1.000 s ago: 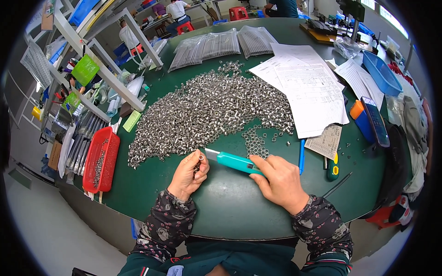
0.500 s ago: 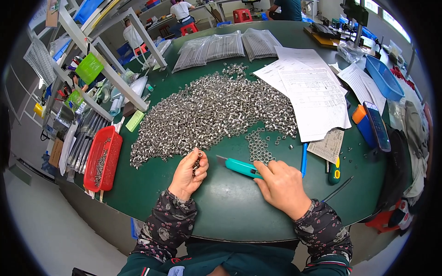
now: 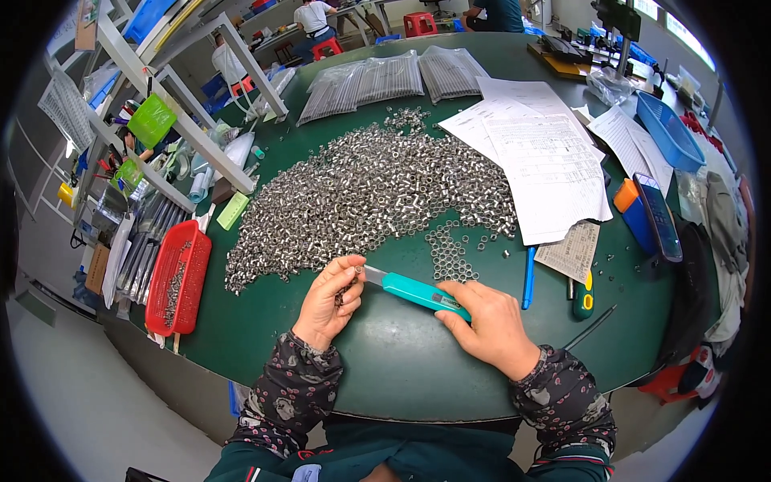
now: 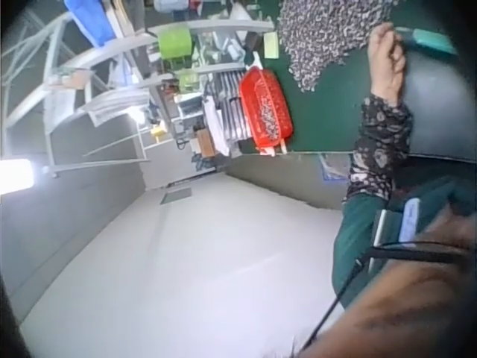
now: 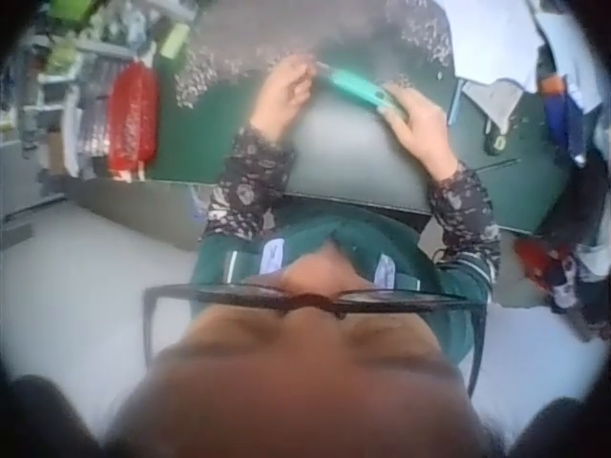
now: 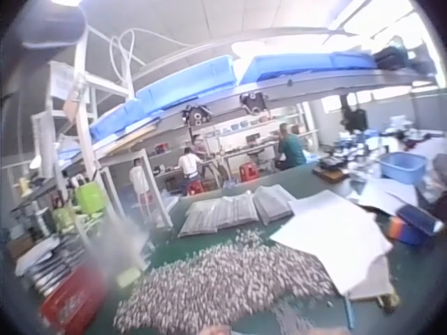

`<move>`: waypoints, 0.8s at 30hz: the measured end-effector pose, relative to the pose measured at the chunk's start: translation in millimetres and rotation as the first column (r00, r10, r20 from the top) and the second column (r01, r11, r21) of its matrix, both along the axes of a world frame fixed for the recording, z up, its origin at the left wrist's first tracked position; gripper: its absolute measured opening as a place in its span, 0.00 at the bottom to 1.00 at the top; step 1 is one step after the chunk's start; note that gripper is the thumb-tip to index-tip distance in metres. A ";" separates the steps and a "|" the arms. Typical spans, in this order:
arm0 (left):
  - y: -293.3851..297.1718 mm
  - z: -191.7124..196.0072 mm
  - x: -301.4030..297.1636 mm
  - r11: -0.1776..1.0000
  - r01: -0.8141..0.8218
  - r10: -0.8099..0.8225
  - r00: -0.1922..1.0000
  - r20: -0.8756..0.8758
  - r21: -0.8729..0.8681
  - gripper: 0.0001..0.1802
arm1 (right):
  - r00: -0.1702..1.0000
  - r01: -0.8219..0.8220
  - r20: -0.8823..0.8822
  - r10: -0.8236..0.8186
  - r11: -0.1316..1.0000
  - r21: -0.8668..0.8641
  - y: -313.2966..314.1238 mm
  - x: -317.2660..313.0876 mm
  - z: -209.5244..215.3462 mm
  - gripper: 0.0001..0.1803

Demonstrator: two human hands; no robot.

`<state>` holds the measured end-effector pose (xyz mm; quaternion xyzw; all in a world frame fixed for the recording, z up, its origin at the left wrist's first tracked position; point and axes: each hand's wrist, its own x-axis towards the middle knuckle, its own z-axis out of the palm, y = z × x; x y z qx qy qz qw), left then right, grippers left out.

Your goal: Inspecting and sorting small metal parts using a utility knife on a workbench.

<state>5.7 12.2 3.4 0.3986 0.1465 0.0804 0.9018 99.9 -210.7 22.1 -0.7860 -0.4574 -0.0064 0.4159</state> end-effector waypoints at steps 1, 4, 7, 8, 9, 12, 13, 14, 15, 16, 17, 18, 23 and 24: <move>-1.2 0.5 0.1 0.999 -0.009 0.010 1.000 -0.021 0.042 0.07 | 1.000 -0.003 -0.012 0.003 1.000 0.005 0.0 -0.2 -0.1 0.15; 0.6 -4.3 -1.6 0.998 0.011 -0.011 1.000 -0.001 0.059 0.07 | 0.999 -0.007 -0.045 0.008 1.000 0.011 0.0 -0.6 0.1 0.15; 0.9 -5.7 -2.2 0.998 0.032 -0.035 0.998 0.049 0.045 0.07 | 0.997 -0.011 -0.080 0.011 1.000 -0.002 -0.3 -0.6 -0.4 0.15; 0.5 -5.6 -1.9 0.998 0.025 -0.028 0.998 0.057 0.053 0.07 | 0.995 -0.013 -0.095 0.011 1.000 -0.016 -0.5 -0.4 -1.0 0.16; -0.2 -4.9 -1.6 0.998 0.025 -0.028 0.998 0.057 0.052 0.07 | 0.995 -0.013 -0.095 0.011 1.000 -0.017 -0.5 -0.1 -2.1 0.16; -2.1 -3.8 -0.6 1.000 0.000 0.000 0.998 0.057 0.002 0.07 | 0.993 -0.026 -0.113 0.025 1.000 -0.007 -1.4 0.2 -3.7 0.16; -1.2 -5.8 -0.5 1.000 0.007 -0.009 0.997 0.070 0.030 0.07 | 0.989 -0.036 -0.141 0.034 0.999 -0.010 -1.2 0.2 -3.8 0.16; -0.6 -6.8 -0.2 0.998 0.013 -0.018 0.996 0.084 0.059 0.06 | 0.984 -0.046 -0.170 0.043 0.999 -0.013 -1.0 0.5 -3.7 0.17; -0.3 -6.5 0.5 0.998 0.014 -0.019 0.996 0.085 0.060 0.06 | 0.985 -0.044 -0.169 0.042 0.999 -0.011 -0.7 1.0 -3.3 0.17; -0.4 -6.0 0.4 0.996 0.001 -0.007 0.997 0.072 0.085 0.06 | 0.978 -0.058 -0.199 0.055 0.998 -0.008 -0.8 0.7 -2.4 0.16; -0.5 -5.6 0.5 0.994 -0.011 0.005 0.998 0.059 0.111 0.06 | 0.971 -0.072 -0.229 0.069 0.997 -0.005 -1.0 0.5 -1.7 0.16; -0.4 -6.1 0.5 0.994 -0.009 0.002 0.998 0.059 0.111 0.06 | 0.971 -0.069 -0.229 0.067 0.998 -0.004 -1.2 0.6 -1.1 0.16; -1.9 -7.0 -0.3 0.996 0.010 -0.017 0.997 0.069 0.089 0.06 | 0.925 -0.126 -0.366 0.105 0.991 -0.034 -0.8 1.0 3.6 0.16; -2.6 -6.8 -0.3 0.996 0.012 -0.018 0.997 0.069 0.088 0.06 | 0.925 -0.124 -0.367 0.103 0.992 -0.034 -1.0 1.1 2.8 0.16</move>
